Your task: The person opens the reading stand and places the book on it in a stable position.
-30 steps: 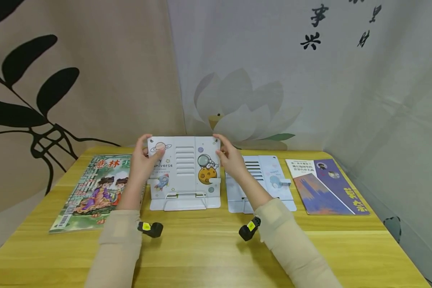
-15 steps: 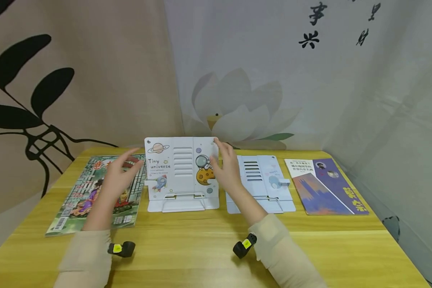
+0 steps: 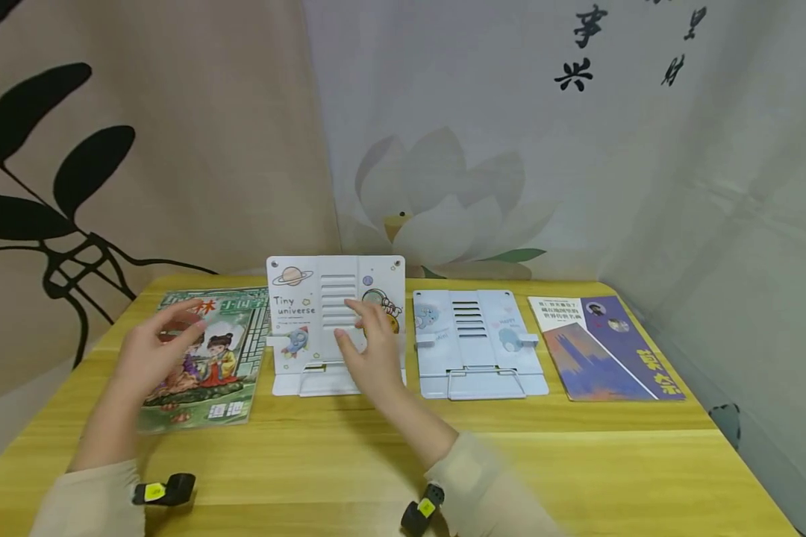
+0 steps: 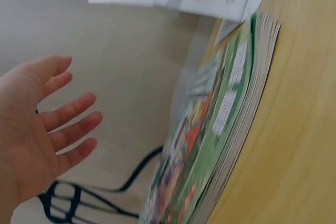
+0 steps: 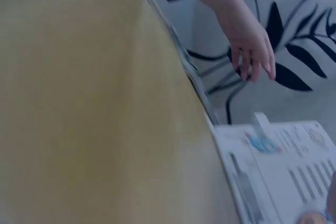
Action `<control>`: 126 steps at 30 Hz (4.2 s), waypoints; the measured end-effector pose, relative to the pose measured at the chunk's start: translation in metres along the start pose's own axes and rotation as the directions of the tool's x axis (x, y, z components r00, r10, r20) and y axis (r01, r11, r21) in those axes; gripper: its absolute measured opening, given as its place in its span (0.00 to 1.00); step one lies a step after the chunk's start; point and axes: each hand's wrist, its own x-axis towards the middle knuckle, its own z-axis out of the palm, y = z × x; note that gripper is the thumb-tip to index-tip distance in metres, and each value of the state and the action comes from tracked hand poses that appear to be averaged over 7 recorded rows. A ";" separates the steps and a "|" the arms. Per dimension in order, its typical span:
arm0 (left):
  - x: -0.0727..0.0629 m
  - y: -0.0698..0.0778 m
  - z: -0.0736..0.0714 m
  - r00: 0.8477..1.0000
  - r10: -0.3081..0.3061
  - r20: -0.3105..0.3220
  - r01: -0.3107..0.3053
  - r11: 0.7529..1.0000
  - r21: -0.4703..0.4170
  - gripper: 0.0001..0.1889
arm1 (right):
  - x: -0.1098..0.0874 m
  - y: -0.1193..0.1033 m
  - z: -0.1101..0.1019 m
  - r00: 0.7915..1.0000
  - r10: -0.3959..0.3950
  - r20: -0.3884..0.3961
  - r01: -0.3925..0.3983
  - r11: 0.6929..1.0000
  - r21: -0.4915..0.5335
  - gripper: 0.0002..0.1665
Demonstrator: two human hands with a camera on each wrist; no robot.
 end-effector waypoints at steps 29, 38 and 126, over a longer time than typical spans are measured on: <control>-0.023 -0.106 -0.026 0.935 -0.333 0.118 0.339 0.940 -0.030 0.41 | -0.047 -0.043 0.095 0.810 0.419 0.410 -0.495 0.864 0.095 0.27; -0.029 -0.122 -0.022 0.933 -0.342 0.112 0.348 0.937 -0.036 0.41 | -0.045 -0.041 0.110 0.785 0.430 0.446 -0.450 0.890 -0.065 0.27; -0.012 -0.010 -0.043 0.775 -0.350 -0.526 -0.180 0.675 -0.715 0.18 | -0.029 -0.047 0.083 0.956 0.122 0.265 -0.190 0.949 0.250 0.49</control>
